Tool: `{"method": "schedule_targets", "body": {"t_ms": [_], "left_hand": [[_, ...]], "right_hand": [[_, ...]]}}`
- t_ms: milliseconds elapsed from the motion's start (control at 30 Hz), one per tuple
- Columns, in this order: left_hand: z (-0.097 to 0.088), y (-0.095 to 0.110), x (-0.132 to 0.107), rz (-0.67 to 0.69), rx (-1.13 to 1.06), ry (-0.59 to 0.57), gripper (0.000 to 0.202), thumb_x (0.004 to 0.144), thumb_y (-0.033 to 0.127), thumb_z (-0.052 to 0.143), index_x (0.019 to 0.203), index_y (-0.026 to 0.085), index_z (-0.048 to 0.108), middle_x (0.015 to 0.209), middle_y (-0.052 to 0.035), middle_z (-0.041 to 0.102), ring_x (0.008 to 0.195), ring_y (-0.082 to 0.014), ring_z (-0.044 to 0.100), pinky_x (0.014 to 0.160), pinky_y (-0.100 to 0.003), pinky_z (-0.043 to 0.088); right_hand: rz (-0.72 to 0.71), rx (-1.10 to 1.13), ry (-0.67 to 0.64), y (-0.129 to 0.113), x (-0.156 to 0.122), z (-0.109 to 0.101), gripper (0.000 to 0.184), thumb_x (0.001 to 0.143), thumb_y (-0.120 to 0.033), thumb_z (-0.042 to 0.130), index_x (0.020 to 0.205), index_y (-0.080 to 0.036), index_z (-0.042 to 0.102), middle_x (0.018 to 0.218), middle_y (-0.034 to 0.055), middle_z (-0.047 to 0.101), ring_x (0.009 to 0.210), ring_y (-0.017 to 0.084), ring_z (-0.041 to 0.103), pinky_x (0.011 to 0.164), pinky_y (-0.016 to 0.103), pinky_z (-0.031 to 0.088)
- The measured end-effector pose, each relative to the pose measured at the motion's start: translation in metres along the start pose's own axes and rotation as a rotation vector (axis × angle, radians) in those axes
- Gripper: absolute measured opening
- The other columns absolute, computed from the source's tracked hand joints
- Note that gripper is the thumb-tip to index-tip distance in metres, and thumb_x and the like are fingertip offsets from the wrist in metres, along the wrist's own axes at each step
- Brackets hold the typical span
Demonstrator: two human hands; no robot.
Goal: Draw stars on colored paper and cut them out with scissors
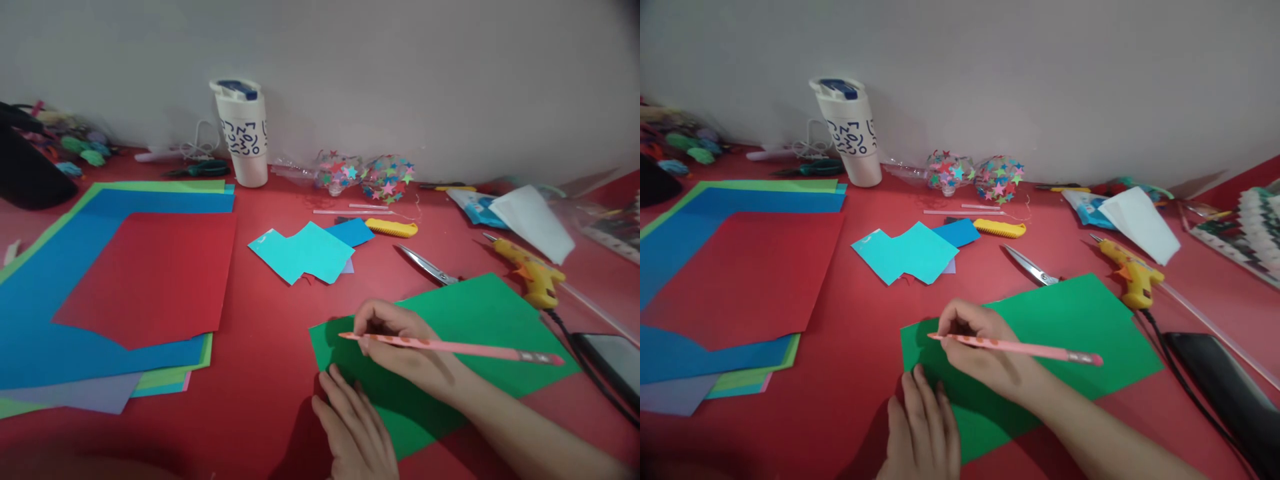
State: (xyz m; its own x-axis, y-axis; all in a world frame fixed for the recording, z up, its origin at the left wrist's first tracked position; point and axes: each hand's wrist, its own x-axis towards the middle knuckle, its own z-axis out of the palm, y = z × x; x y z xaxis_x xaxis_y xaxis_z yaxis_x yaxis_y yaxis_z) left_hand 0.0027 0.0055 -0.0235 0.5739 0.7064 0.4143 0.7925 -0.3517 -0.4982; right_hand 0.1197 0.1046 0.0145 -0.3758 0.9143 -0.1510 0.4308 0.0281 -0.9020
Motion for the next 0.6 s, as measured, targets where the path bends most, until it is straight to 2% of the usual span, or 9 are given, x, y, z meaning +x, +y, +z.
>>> {"method": "schedule_targets", "body": {"t_ms": [100, 300, 433, 600], "left_hand": [[-0.0015, -0.0008, 0.0002, -0.016, 0.002, -0.014, 0.021, 0.073, 0.024, 0.050, 0.072, 0.013, 0.068, 0.081, -0.0102, 0.074, 0.072, -0.0266, 0.069, 0.060, -0.037, 0.053], [-0.0014, -0.0014, 0.0003, 0.042, 0.063, 0.002, 0.025, 0.071, 0.016, 0.046, 0.074, 0.013, 0.070, 0.078, -0.0093, 0.074, 0.069, -0.0247, 0.068, 0.060, -0.037, 0.053], [-0.0012, -0.0037, -0.0015, 0.073, 0.126, -0.003, 0.032, 0.072, 0.016, 0.040, 0.075, 0.012, 0.072, 0.079, -0.0079, 0.073, 0.069, -0.0195, 0.067, 0.063, -0.033, 0.054], [0.0003, -0.0003, -0.0022, -0.037, -0.012, 0.013, 0.032, 0.071, 0.013, 0.043, 0.084, 0.007, 0.071, 0.086, -0.0121, 0.072, 0.074, -0.0214, 0.068, 0.060, -0.030, 0.055]], "right_hand": [[-0.043, -0.043, -0.065, -0.0008, -0.0009, 0.0011, 0.006, 0.066, -0.013, 0.048, 0.067, -0.019, 0.050, 0.056, -0.0041, 0.050, 0.048, 0.009, 0.043, 0.045, 0.019, 0.033], [-0.073, -0.039, -0.013, 0.0017, -0.0017, 0.0060, 0.007, 0.070, -0.015, 0.048, 0.064, -0.020, 0.047, 0.054, -0.0048, 0.048, 0.047, 0.009, 0.041, 0.043, 0.019, 0.032], [-0.090, -0.081, -0.046, 0.0023, -0.0039, 0.0092, 0.009, 0.071, -0.013, 0.048, 0.065, -0.019, 0.047, 0.054, -0.0049, 0.049, 0.047, 0.008, 0.042, 0.043, 0.018, 0.032], [-0.094, -0.041, -0.065, 0.0059, 0.0052, 0.0014, 0.010, 0.075, -0.017, 0.051, 0.066, -0.019, 0.046, 0.054, -0.0055, 0.048, 0.048, 0.008, 0.041, 0.043, 0.018, 0.033]]}}
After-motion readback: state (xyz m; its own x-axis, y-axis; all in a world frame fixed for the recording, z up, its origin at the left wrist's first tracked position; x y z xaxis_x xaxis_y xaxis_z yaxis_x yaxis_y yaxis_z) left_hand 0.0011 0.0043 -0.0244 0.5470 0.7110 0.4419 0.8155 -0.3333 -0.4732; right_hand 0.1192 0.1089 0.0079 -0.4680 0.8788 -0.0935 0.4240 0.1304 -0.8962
